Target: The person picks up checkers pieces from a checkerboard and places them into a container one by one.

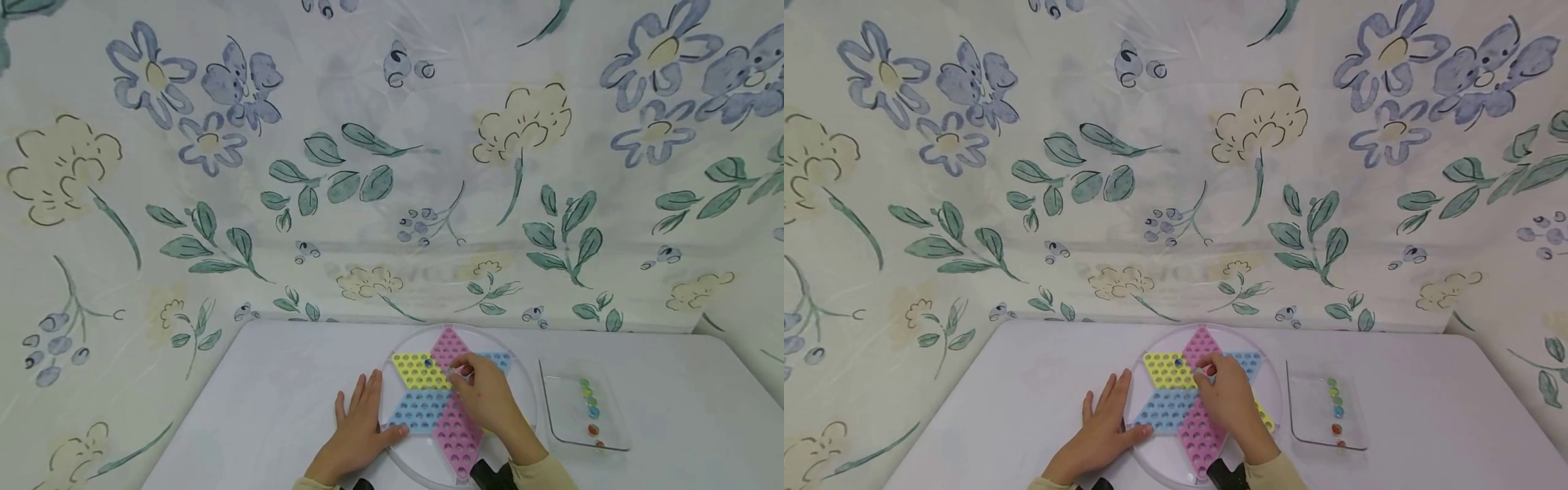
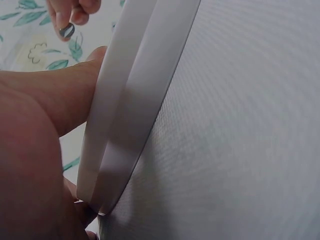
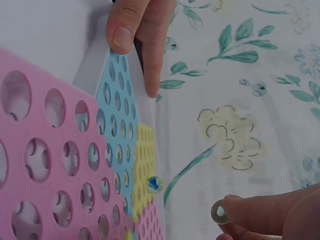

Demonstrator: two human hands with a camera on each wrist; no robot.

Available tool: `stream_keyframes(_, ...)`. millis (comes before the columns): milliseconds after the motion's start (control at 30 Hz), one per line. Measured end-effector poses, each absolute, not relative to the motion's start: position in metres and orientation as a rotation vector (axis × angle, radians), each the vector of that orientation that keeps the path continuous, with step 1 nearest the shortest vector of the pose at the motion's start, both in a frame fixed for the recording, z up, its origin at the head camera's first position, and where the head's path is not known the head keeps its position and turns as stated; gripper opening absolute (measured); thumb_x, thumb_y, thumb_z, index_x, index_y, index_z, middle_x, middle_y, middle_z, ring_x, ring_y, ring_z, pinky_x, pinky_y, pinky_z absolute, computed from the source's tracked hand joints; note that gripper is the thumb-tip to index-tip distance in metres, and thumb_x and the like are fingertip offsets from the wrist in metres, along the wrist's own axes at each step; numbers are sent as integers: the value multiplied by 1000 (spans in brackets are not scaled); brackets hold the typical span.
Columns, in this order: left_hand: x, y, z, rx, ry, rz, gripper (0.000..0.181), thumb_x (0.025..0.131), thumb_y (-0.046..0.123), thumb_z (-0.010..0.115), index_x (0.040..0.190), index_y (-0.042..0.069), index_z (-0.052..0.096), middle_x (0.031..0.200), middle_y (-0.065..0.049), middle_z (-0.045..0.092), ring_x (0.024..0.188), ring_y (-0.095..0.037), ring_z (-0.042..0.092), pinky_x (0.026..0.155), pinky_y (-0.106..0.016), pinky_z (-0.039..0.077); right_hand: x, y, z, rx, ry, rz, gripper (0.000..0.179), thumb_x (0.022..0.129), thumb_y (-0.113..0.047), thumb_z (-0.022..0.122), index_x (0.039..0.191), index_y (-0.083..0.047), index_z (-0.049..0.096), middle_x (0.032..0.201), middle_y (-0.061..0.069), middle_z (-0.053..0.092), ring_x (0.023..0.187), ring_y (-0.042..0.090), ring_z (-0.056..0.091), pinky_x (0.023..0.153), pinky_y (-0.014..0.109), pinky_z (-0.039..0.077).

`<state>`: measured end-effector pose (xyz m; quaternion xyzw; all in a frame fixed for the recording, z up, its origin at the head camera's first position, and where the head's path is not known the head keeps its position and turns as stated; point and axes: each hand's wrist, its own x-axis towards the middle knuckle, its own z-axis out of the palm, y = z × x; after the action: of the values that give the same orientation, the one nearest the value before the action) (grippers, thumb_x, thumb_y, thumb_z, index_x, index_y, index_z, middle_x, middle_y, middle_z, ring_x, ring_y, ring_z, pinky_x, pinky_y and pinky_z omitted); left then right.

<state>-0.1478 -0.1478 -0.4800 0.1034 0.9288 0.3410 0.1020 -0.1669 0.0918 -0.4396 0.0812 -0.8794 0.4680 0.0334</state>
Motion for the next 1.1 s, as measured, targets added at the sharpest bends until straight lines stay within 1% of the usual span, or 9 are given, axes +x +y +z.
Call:
stream_keyframes(200,-147,-147,-483,301,2740,1008,107,89,53,69,157,-8,15,164,-26,14,152,-45,-1,110,-68,-17,-163,97,-436,232,-2704,1429,15,94,-6,66,109,-2,68,90,4,57,75,15,48,63,28,42)
stream_keyframes(367,-148,-147,-482,292,2747,1005,107,88,53,70,157,-8,15,164,-26,14,152,-45,-1,110,-68,-18,-163,103,-434,196,-2705,1416,17,93,-6,67,110,-2,69,89,3,58,75,15,49,65,28,44)
stream_keyframes(800,-149,-148,-482,286,2756,998,107,88,53,70,157,-8,15,164,-26,14,152,-45,-1,110,-69,-17,-151,125,-430,142,-2700,1345,14,94,-9,69,107,-4,69,88,4,56,71,14,46,60,25,42)
stream_keyframes(1100,-148,-147,-481,282,2745,996,109,88,56,69,157,-7,14,165,-25,13,152,-44,-1,110,-68,-18,-143,146,-429,74,-2738,1295,18,96,-13,67,112,-4,68,93,5,56,76,16,48,63,25,44)
